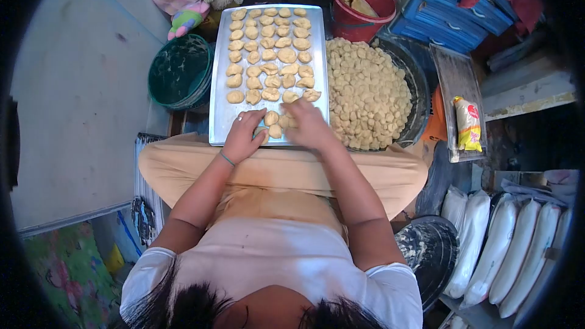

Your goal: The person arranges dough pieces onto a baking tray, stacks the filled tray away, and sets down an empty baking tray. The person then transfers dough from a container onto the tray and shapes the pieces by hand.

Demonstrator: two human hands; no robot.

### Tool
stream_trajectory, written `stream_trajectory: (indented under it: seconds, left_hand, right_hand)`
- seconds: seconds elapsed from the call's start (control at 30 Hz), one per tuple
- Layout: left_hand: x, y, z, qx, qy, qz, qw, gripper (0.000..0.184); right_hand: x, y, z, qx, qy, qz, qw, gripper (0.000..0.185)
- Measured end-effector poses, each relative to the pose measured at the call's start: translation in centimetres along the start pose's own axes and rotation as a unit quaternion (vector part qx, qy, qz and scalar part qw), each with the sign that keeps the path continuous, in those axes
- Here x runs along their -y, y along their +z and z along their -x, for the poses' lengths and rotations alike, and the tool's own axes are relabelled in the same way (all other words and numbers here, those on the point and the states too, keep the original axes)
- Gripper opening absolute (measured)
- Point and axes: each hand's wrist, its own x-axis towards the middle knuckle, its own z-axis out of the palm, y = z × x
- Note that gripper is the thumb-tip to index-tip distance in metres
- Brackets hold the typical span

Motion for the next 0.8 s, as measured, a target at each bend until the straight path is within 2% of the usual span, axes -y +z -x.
stream_trajectory:
  seconds: [0.07, 0.17, 0.27, 0.3, 0.4, 0.43, 0.5, 0.6, 0.7, 0.8]
  left_hand:
    - [-0.8, 0.1, 0.8, -0.052, -0.03, 0.02, 0.998, 0.041]
    - [-0.3, 0.2, 2.8, 0.019, -0.028, -0.024, 0.999, 0.035]
    - [2.7, -0.4, 2.3, -0.092, -0.038, -0.048, 0.994, 0.028]
    - [3.3, -1.2, 1.7, -0.113, -0.042, -0.04, 0.992, 0.025]
    - [5.3, -1.7, 1.0, -0.126, -0.071, -0.043, 0.989, 0.03]
    - [5.2, -1.8, 1.2, -0.142, -0.047, -0.067, 0.986, 0.031]
    - [4.7, -1.7, 1.2, -0.171, 0.003, -0.115, 0.979, 0.032]
    - [1.8, -1.8, 0.8, -0.06, 0.047, -0.145, 0.986, 0.034]
    - [2.8, -0.2, 0.2, -0.06, 0.02, -0.171, 0.983, 0.034]
    - [2.1, 0.0, -0.6, -0.08, 0.029, -0.167, 0.982, 0.032]
  right_hand:
    - [2.5, 1.1, 0.3, 0.017, 0.016, 0.101, 0.995, 0.056]
    - [2.0, 3.4, 0.4, -0.029, -0.015, 0.152, 0.988, 0.051]
    - [2.5, 4.8, -0.9, -0.028, 0.001, 0.132, 0.991, 0.048]
    - [2.4, 5.7, -1.4, -0.058, -0.034, 0.14, 0.988, 0.041]
    - [2.8, 7.5, -2.4, -0.055, -0.071, 0.136, 0.987, 0.036]
    - [2.9, 7.7, -2.4, -0.073, -0.073, 0.158, 0.982, 0.026]
    - [2.4, 7.0, -1.6, -0.081, -0.047, 0.169, 0.981, 0.02]
    - [1.6, 5.8, -0.7, -0.135, 0.003, 0.167, 0.977, 0.014]
    - [0.7, 5.2, -1.3, -0.154, 0.062, 0.171, 0.971, 0.017]
    - [1.5, 4.3, -0.9, -0.153, 0.043, 0.122, 0.98, 0.021]
